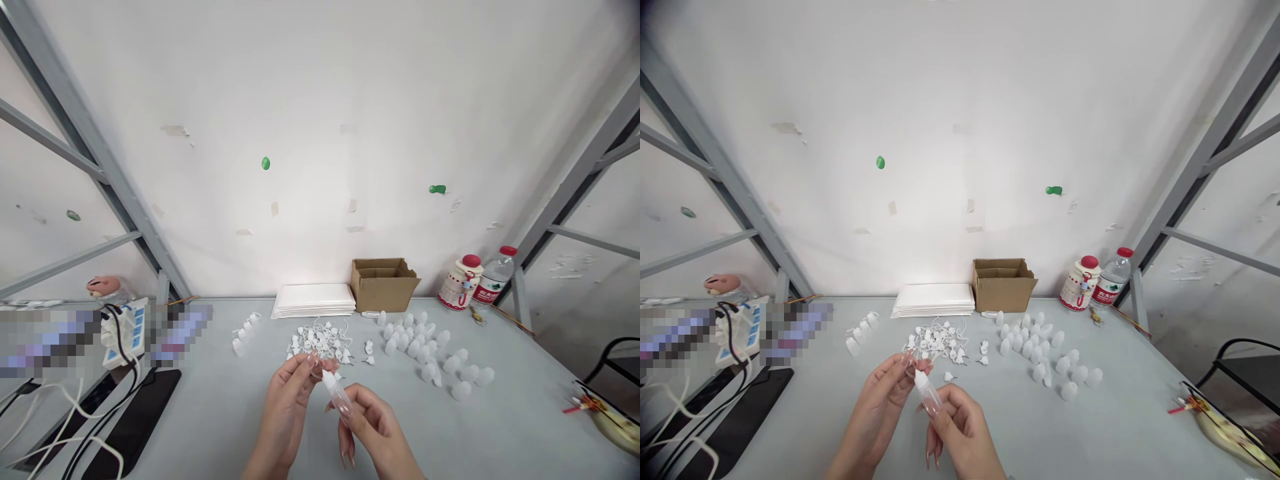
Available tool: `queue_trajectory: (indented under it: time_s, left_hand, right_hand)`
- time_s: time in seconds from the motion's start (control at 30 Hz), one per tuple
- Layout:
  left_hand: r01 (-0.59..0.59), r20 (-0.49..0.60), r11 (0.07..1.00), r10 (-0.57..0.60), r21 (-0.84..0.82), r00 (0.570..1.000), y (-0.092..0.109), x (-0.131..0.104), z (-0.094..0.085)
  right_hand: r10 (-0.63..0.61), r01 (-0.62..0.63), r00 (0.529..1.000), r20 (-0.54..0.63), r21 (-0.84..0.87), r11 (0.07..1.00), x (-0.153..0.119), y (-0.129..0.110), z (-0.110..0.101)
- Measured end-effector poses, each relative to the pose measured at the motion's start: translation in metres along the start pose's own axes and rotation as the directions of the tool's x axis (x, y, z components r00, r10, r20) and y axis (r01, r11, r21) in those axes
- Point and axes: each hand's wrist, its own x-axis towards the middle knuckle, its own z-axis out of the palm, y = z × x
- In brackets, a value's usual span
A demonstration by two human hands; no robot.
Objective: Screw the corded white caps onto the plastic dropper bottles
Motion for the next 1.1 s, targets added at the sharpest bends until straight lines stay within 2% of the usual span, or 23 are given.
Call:
queue_trajectory:
  time_s: [0.17, 0.27, 0.4, 0.57, 0.7, 0.93, 1.1]
  left_hand:
    - [-0.022, 0.038, 0.998, 0.02, 0.059, 0.999, 0.0, 0.0, -0.003]
    - [-0.064, 0.022, 0.985, 0.061, 0.157, 0.998, 0.002, 0.001, -0.004]
    - [-0.12, 0.032, 0.939, 0.116, 0.324, 0.993, 0.008, 0.004, -0.008]
    - [-0.135, 0.1, 0.874, 0.1, 0.467, 0.99, 0.018, 0.006, -0.012]
    - [-0.159, 0.147, 0.842, 0.096, 0.515, 0.984, 0.024, 0.007, -0.013]
    - [-0.195, 0.221, 0.752, 0.067, 0.63, 0.973, 0.027, 0.008, -0.019]
    - [-0.199, 0.232, 0.762, 0.065, 0.616, 0.97, 0.026, 0.006, -0.02]
  right_hand:
    - [-0.002, 0.002, 1.0, 0.002, -0.001, 1.0, 0.001, 0.001, 0.0]
    - [-0.003, 0.003, 1.0, -0.01, -0.009, 1.0, 0.001, 0.003, 0.0]
    - [0.018, -0.019, 1.0, -0.023, -0.046, 0.999, 0.002, 0.003, -0.002]
    - [0.018, -0.021, 0.999, -0.035, -0.083, 0.996, 0.001, 0.0, -0.002]
    - [0.016, -0.023, 0.999, -0.049, -0.137, 0.99, -0.001, -0.004, -0.003]
    - [-0.037, 0.003, 0.995, -0.093, -0.339, 0.941, -0.004, -0.011, -0.01]
    - [-0.033, -0.004, 0.995, -0.091, -0.386, 0.922, -0.006, -0.015, -0.009]
